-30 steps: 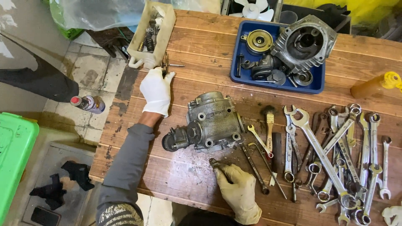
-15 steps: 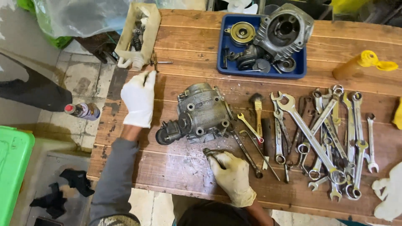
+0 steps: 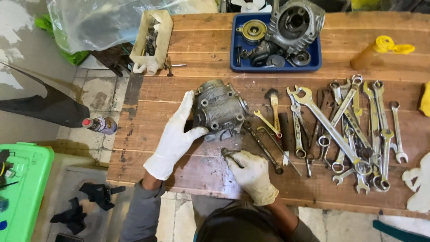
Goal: Using wrenches to remove bolts and disassemble a motorcycle engine component on a workbench.
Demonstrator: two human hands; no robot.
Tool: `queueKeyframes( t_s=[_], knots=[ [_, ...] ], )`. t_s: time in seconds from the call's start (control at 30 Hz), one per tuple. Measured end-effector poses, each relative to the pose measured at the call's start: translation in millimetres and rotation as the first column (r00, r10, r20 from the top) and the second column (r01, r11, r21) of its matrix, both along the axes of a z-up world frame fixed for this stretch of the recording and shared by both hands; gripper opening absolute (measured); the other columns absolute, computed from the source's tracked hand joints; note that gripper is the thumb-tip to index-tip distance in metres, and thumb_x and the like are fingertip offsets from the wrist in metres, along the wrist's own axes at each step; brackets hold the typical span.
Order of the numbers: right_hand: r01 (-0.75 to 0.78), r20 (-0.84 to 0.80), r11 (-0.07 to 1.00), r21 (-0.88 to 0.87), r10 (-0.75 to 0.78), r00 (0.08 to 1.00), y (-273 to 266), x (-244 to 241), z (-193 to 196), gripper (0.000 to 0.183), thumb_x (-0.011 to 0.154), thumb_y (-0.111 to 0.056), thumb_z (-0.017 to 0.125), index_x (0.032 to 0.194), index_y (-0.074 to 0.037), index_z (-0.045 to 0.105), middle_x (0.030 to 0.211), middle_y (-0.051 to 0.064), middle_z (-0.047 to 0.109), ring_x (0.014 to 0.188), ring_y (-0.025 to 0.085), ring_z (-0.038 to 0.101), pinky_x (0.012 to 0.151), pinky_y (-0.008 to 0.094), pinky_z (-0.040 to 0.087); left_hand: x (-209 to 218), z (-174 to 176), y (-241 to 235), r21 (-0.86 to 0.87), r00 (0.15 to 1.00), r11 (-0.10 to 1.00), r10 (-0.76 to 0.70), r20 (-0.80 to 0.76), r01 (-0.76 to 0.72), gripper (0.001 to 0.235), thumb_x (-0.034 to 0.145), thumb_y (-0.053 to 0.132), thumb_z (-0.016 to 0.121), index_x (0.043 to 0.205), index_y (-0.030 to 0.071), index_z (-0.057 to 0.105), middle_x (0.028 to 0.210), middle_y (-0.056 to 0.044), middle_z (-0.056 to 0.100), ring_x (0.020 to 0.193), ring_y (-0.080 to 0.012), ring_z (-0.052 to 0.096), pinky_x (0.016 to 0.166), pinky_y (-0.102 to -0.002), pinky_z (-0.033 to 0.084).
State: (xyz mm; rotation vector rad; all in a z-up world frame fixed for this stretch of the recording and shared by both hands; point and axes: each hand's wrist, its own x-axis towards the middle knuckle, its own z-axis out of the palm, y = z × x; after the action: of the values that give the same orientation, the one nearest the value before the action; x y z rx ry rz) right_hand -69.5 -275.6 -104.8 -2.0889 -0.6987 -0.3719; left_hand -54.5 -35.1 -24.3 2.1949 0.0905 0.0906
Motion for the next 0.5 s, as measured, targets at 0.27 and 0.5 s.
queueKeyframes(
  t_s=[0.27,0.5],
  knots=[
    [0.057,-0.06,0.998,-0.041,-0.059,0.996,-7.5,-6.5,-27.1,0.016,0.076,-0.029,0.081,0.07,-0.023,0.069,0.058,0.003,0.061,0.058,0.028,0.069,0.052,0.04,0.054,-0.7,-28.0,-9.8,0.146,0.986,0.989,-0.004,0.165,-0.02,0.103,0.081,0.052,0.079,0.163,0.016,0.027,0.162,-0.031,0.033,0.143,-0.0501,0.04,0.12,-0.058,0.033],
    [-0.071,-0.071,0.994,-0.084,0.065,0.995,-28.2,-24.2,-7.5,0.015,0.077,-0.03,0.08,0.072,-0.021,0.07,0.061,0.005,0.064,0.06,0.029,0.071,0.054,0.043,0.055,-4.8,-72.3,-8.8,0.229,0.921,0.939,0.167,0.352,-0.257,0.106,0.07,0.061,0.086,0.159,0.026,0.041,0.151,-0.008,0.054,0.134,-0.0267,0.054,0.114,-0.042,0.044]
  ],
)
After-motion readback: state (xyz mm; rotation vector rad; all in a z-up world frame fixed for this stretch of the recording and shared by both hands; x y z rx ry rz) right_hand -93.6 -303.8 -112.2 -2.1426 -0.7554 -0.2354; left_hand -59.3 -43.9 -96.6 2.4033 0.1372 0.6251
